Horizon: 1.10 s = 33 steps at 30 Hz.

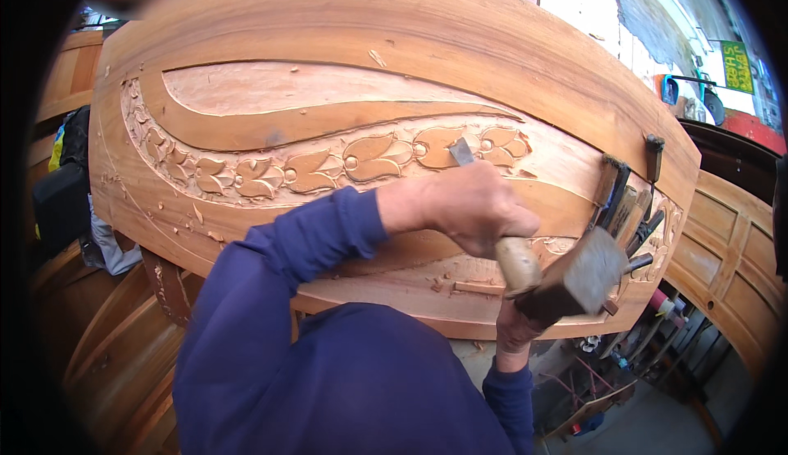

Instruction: The person carves decorative floral patterns into a large wooden panel using a chisel and a wooden mallet. The person strikes the chisel with the mallet to remove wood shavings and defines the details of the design.

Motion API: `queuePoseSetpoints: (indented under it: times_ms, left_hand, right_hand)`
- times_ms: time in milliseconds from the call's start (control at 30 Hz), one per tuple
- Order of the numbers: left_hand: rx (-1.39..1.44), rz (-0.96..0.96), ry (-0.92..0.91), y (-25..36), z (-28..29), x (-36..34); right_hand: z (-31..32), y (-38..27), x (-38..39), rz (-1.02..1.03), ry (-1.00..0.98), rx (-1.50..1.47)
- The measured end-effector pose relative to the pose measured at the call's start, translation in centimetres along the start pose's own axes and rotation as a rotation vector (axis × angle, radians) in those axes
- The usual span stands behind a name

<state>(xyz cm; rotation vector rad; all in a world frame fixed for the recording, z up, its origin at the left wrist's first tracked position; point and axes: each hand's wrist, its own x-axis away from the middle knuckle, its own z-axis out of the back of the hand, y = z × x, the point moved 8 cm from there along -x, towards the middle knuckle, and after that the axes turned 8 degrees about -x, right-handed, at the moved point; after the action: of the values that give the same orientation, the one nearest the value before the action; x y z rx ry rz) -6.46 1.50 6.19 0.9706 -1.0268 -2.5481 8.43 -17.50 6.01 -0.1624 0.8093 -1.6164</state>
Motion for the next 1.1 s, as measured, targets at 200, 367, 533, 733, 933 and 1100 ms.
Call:
queuePoseSetpoints:
  times_ms: [200,367,533,733,933,1100]
  left_hand:
    - [-0.250,0.247,0.224,3.6,3.8,0.1]
    - [-0.220,0.291,0.214,1.4,-3.6,-5.0]
    - [-0.366,0.358,0.421,-3.0,-2.9,-7.2]
    - [-0.338,0.469,0.392,-5.3,-2.2,-6.3]
    - [-0.297,0.461,0.515,-5.1,-0.8,-5.9]
    - [-0.238,0.507,0.441,-5.7,-1.1,-5.8]
  right_hand:
    - [2.6,5.2,0.4,-0.459,0.217,-0.392]
    - [5.1,3.8,-6.9,-0.457,0.284,-0.377]
    - [6.8,6.1,-9.9,-0.402,0.182,-0.412]
    - [6.1,6.7,-12.4,-0.382,0.223,-0.402]
    - [2.8,9.9,-13.1,-0.407,0.033,-0.333]
    - [1.5,10.3,-13.8,-0.470,-0.012,-0.450]
